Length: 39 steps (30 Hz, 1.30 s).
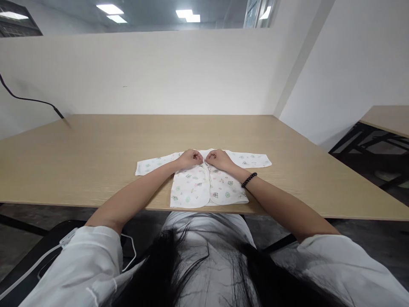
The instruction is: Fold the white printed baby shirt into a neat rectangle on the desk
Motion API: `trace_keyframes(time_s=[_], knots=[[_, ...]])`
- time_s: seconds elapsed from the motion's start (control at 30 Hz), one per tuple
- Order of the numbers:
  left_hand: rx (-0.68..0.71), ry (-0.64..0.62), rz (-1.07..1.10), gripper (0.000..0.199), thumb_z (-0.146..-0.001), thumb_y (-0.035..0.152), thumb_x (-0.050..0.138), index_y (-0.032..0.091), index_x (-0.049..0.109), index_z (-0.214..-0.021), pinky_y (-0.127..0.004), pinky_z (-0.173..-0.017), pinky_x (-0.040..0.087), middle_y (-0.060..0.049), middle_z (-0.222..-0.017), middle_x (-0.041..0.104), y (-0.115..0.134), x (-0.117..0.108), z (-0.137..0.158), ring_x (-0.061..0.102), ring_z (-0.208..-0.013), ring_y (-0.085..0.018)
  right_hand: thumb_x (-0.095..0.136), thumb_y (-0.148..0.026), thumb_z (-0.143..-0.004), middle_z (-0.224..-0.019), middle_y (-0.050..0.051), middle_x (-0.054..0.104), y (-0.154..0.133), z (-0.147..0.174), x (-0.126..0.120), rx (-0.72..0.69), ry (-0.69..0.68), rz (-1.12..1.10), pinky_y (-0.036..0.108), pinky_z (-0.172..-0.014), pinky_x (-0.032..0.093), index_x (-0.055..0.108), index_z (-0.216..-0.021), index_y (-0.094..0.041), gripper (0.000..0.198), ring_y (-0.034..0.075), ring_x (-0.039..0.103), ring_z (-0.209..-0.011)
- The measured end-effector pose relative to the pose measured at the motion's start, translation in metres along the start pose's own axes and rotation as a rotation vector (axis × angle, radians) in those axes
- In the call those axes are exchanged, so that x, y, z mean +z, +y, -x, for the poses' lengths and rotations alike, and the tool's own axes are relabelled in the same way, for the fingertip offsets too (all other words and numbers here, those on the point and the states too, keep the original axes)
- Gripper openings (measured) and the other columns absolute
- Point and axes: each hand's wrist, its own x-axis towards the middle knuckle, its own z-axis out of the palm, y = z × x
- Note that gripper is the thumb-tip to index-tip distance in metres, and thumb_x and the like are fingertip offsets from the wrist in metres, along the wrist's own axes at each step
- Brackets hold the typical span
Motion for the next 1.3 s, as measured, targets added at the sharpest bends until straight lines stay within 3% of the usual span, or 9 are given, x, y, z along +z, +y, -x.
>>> trace_keyframes(time_s=[0.5,0.73,0.97,1.3], knots=[[-0.014,-0.044,0.108,0.016,-0.068,0.029,0.069,0.014,0.072,-0.069,-0.021,-0.048,0.032,0.001,-0.056,0.059,-0.0007,-0.0042,0.0019,0.045,-0.051,-0.009,0.062,-0.020,-0.075,-0.065,0.003,0.070,0.0006,0.0022,-0.0057,-0.003,-0.061,-0.133,0.023,-0.060,0.043,0.070,-0.069,-0.015,0.012,0.014,0.061,-0.062],[-0.008,-0.028,0.125,0.016,-0.068,0.028,0.070,0.014,0.072,-0.072,-0.022,-0.049,0.032,0.000,-0.058,0.059,0.0035,-0.0039,0.0050,0.044,-0.052,-0.009,0.064,-0.019,-0.073,-0.066,0.002,0.070,0.0038,0.0004,-0.0023,-0.016,-0.040,-0.129,0.023,-0.059,0.042,0.072,-0.072,-0.015,0.008,0.014,0.061,-0.063],[-0.027,-0.007,0.052,0.031,-0.072,0.040,0.069,0.016,0.062,-0.053,-0.024,-0.048,0.029,0.002,-0.049,0.050,0.0043,-0.0048,0.0069,0.038,-0.047,-0.009,0.067,-0.021,-0.070,-0.065,0.001,0.068,0.0031,0.0000,0.0027,-0.015,-0.006,-0.098,0.023,-0.057,0.039,0.071,-0.073,-0.016,0.007,0.013,0.058,-0.061],[-0.010,0.072,-0.056,0.008,-0.065,0.024,0.070,0.017,0.069,-0.064,-0.024,-0.056,0.039,-0.001,-0.066,0.067,0.0044,-0.0029,0.0083,0.056,-0.061,-0.013,0.063,-0.023,-0.075,-0.067,0.002,0.068,0.0031,-0.0031,-0.0012,0.004,-0.038,-0.087,0.023,-0.059,0.041,0.070,-0.072,-0.016,0.010,0.014,0.059,-0.063]])
